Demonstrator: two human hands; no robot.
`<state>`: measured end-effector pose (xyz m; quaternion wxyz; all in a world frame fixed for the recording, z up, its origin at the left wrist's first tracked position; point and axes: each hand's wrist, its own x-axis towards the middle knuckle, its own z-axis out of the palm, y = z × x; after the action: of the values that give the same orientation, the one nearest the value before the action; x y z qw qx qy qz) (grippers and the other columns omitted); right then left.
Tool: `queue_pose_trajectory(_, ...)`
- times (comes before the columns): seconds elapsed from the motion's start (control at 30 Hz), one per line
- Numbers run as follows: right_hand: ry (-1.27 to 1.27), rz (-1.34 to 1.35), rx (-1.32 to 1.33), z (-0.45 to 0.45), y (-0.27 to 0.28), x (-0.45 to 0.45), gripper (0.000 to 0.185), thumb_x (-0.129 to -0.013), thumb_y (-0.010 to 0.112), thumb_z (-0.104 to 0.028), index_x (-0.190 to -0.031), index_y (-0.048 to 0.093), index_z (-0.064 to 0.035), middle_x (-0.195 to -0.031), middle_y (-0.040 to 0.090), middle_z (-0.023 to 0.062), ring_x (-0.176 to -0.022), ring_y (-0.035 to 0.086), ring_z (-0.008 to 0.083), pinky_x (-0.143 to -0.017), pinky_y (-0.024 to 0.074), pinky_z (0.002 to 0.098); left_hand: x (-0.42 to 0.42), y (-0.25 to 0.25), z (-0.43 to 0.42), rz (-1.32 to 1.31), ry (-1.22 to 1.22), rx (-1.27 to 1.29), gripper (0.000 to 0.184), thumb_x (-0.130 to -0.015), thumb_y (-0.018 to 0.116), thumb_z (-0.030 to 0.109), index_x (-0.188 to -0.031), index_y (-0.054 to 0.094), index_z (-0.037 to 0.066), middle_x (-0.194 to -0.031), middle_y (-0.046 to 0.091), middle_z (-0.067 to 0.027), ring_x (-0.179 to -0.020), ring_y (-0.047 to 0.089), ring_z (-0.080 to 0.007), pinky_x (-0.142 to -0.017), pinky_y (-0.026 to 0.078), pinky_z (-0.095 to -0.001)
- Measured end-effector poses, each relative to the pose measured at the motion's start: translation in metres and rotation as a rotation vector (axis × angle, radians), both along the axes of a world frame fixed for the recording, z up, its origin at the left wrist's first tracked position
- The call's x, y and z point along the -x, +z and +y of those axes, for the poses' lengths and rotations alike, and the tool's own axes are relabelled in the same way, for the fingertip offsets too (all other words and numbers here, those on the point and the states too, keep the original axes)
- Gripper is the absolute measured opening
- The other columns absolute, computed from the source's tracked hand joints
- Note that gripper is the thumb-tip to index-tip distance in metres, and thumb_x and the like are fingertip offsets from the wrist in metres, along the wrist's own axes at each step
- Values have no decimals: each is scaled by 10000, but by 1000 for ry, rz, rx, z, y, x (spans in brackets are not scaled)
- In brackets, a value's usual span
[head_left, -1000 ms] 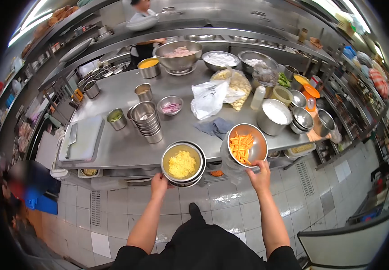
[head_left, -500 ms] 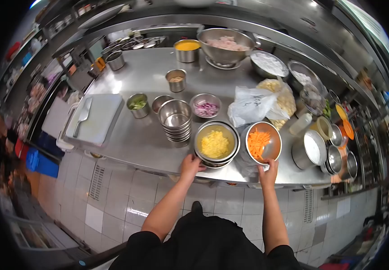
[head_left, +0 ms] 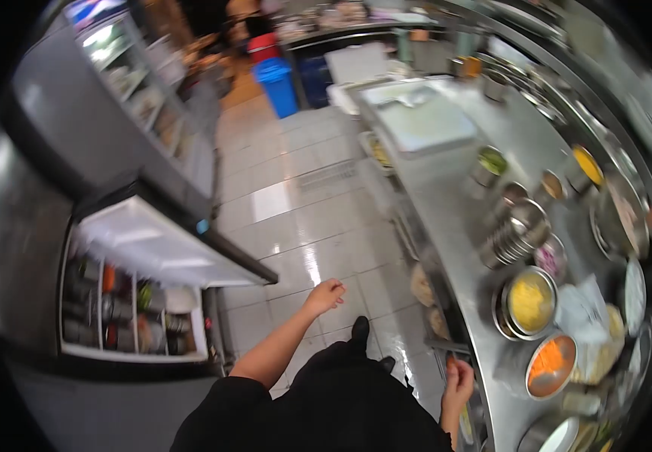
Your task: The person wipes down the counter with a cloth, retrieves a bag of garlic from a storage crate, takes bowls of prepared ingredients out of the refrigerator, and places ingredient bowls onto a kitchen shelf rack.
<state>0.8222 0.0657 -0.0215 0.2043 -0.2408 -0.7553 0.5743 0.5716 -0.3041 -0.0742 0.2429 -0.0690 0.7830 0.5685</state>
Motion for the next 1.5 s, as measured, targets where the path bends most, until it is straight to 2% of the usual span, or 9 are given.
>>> queue_pose_trajectory(0.17, 721, -103, -8, -93, -9, 106, 199, -913, 635, -149, -1059, 635, -14, -931, 653, 61, -852, 624, 144, -774, 504, 283, -66, 0, -139, 72, 294, 118, 329, -963, 538, 323, -892, 655, 23, -811, 679, -67, -756, 662, -163, -641, 531, -299)
queue_pose_trajectory(0.4, 1443, 75, -129, -372, 72, 270, 352, -910, 652, -254, -1197, 607, -55, -1084, 656, 84, -964, 621, 176, -787, 508, 313, -240, -102, -225, -216, 414, -42, 234, -922, 633, 246, -1049, 623, 51, -866, 670, -51, -747, 646, -129, -611, 512, -282)
queue_pose_trajectory(0.63, 1398, -59, 474, -658, 53, 363, 564, -1028, 391, -459, -1382, 452, -24, -1348, 514, 84, -1236, 489, 208, -936, 456, 347, -316, -85, -296, -169, 798, -75, 275, -904, 648, 276, -1064, 633, 52, -878, 678, -64, -730, 649, -145, -657, 518, -298)
queue_pose_trajectory(0.67, 1329, 93, 212, -671, 35, 354, 591, -1043, 333, -453, -1400, 429, 8, -1330, 531, 102, -1159, 528, 196, -953, 449, 325, -313, -73, -308, -215, 834, -137, 309, -909, 647, 288, -1096, 626, 43, -914, 681, -67, -758, 654, -151, -687, 522, -300)
queue_pose_trajectory(0.83, 1555, 76, 205, -648, 22, 291, 459, -1046, 400, -326, -1374, 463, -12, -1311, 526, 111, -1177, 516, 183, -908, 479, 336, -269, -29, -339, -84, 802, -260, 466, -918, 641, 327, -1267, 557, 30, -1117, 664, -116, -936, 663, -200, -825, 518, -316)
queue_pose_trajectory(1.0, 2014, -335, -285, -622, -23, 262, 381, -978, 527, -331, -1195, 626, -33, -1027, 693, 111, -965, 651, 197, -835, 497, 319, -206, 4, -345, 80, 580, 65, 762, -884, 663, 380, -1470, 317, 38, -1413, 465, -227, -1264, 510, -321, -1035, 416, -395)
queue_pose_trajectory(1.1, 2120, -420, -329, -594, -68, 273, 420, -955, 548, -393, -1158, 642, -38, -906, 705, 103, -873, 670, 213, -775, 506, 325, -206, -33, -386, 97, 837, 323, 799, -879, 660, 398, -1471, 292, 8, -1441, 419, -256, -1318, 452, -348, -1075, 378, -411)
queue_pose_trajectory(1.27, 1552, -771, -327, -468, -184, 338, 373, -935, 576, -345, -1149, 630, -44, -930, 695, 79, -751, 682, 166, -597, 535, 306, -266, -65, -461, -64, 1191, 353, 777, -873, 677, 390, -1422, 341, -46, -1402, 467, -248, -1267, 510, -318, -1051, 407, -399)
queue_pose_trajectory(1.5, 884, -917, -481, -297, -227, 329, 287, -879, 538, -264, -887, 666, -8, -733, 658, 118, -571, 640, 183, -480, 513, 334, -352, -73, -629, -167, 1677, 321, 400, -862, 662, 342, -1065, 638, -2, -952, 681, -112, -753, 594, -224, -675, 519, -386)
